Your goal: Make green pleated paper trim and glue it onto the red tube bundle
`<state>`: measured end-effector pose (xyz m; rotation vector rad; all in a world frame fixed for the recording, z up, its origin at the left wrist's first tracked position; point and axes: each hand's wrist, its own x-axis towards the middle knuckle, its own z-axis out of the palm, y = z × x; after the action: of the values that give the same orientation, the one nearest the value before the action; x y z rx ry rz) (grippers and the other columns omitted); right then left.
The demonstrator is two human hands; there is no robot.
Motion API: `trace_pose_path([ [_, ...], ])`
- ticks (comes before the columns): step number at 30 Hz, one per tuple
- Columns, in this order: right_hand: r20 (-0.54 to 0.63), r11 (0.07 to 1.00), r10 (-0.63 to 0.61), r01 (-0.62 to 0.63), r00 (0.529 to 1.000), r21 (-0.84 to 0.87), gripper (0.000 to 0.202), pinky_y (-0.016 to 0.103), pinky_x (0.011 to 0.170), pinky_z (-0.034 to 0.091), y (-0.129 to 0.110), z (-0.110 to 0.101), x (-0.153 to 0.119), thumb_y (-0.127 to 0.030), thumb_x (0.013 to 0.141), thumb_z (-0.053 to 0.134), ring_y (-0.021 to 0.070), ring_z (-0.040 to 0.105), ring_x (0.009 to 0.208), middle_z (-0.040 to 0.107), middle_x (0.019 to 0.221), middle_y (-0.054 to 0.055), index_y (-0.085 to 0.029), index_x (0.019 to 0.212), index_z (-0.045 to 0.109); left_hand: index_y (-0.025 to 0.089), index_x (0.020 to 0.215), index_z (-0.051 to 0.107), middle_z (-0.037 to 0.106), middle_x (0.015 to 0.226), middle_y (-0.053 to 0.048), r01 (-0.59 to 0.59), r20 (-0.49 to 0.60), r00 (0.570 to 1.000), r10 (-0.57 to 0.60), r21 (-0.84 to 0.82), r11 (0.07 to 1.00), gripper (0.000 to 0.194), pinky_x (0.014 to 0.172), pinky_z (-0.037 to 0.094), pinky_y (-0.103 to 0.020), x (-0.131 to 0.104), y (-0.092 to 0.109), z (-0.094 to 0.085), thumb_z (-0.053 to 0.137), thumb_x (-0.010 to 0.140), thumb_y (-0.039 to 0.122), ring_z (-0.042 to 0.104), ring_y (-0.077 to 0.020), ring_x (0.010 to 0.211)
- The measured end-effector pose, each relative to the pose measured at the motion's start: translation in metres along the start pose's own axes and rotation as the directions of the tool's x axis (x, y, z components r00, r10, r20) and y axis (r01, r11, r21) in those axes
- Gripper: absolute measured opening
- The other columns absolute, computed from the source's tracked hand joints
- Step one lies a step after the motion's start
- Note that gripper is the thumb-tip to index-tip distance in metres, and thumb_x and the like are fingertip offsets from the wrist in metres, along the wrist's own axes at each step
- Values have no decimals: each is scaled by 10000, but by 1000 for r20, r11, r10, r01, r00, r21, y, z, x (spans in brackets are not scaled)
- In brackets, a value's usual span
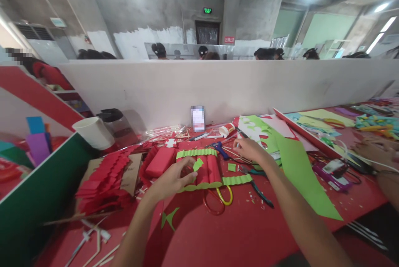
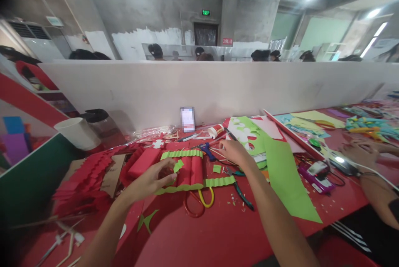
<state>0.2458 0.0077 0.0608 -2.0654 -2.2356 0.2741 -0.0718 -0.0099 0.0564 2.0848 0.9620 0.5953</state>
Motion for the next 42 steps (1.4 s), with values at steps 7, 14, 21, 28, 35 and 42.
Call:
trace_pose_path([
  [7, 289, 998, 24, -7, 957, -61, 474, 279, 674, 392, 15, 12, -51, -450, 663, 732, 278, 623, 901, 669, 1015, 94, -208, 1049, 604, 204, 986, 543, 592, 955, -32, -6, 12, 1000, 6, -2, 1000, 241, 752, 480, -299, 1, 0, -1, 511, 875, 415, 567, -179, 842],
  [14, 250, 982, 161, -130, 955, -136, 892, 428, 874, 410, 10, 36, -83, -507, 540, 793, 402, 513, 1149, 546, 1249, 193, -205, 1319, 481, 195, 1022, 501, 561, 932, -32, -1, 10, 1000, 2, -48, 999, 243, 733, 481, -290, 2, -1, 0, 501, 885, 396, 557, -164, 802],
  [21, 38, 987, 15, -9, 999, -162, 380, 391, 867, 403, -16, 7, -98, -348, 849, 572, 339, 548, 1111, 615, 1147, 188, -148, 1172, 586, 196, 994, 513, 548, 917, -20, 5, -7, 1000, -5, -57, 998, 237, 711, 481, -279, 2, 1, -2, 527, 871, 398, 547, -156, 783],
  [28, 114, 979, -203, 201, 972, 31, 192, 318, 729, 420, -98, 29, -103, -318, 913, 497, 259, 654, 882, 696, 935, 90, -192, 973, 629, 195, 1007, 502, 549, 878, -15, 14, 10, 1000, -13, -86, 996, 248, 664, 480, -269, 3, -3, 0, 515, 879, 407, 554, -152, 744],
  [35, 72, 998, -36, 40, 997, -53, 275, 350, 725, 450, -123, 58, -101, -163, 875, 524, 306, 632, 959, 664, 1013, 141, -134, 1149, 541, 194, 975, 499, 545, 883, -20, -12, 11, 1000, 13, -98, 995, 222, 651, 478, -276, 3, -1, 0, 511, 883, 396, 563, -155, 738],
  [42, 178, 989, -89, 107, 980, -98, 407, 363, 743, 423, -116, 50, -99, -77, 799, 491, 325, 624, 937, 658, 997, 191, -70, 1206, 486, 185, 950, 500, 551, 905, -33, -41, -7, 999, 40, -72, 997, 236, 655, 487, -280, 6, -3, 1, 503, 880, 411, 557, -154, 735],
])
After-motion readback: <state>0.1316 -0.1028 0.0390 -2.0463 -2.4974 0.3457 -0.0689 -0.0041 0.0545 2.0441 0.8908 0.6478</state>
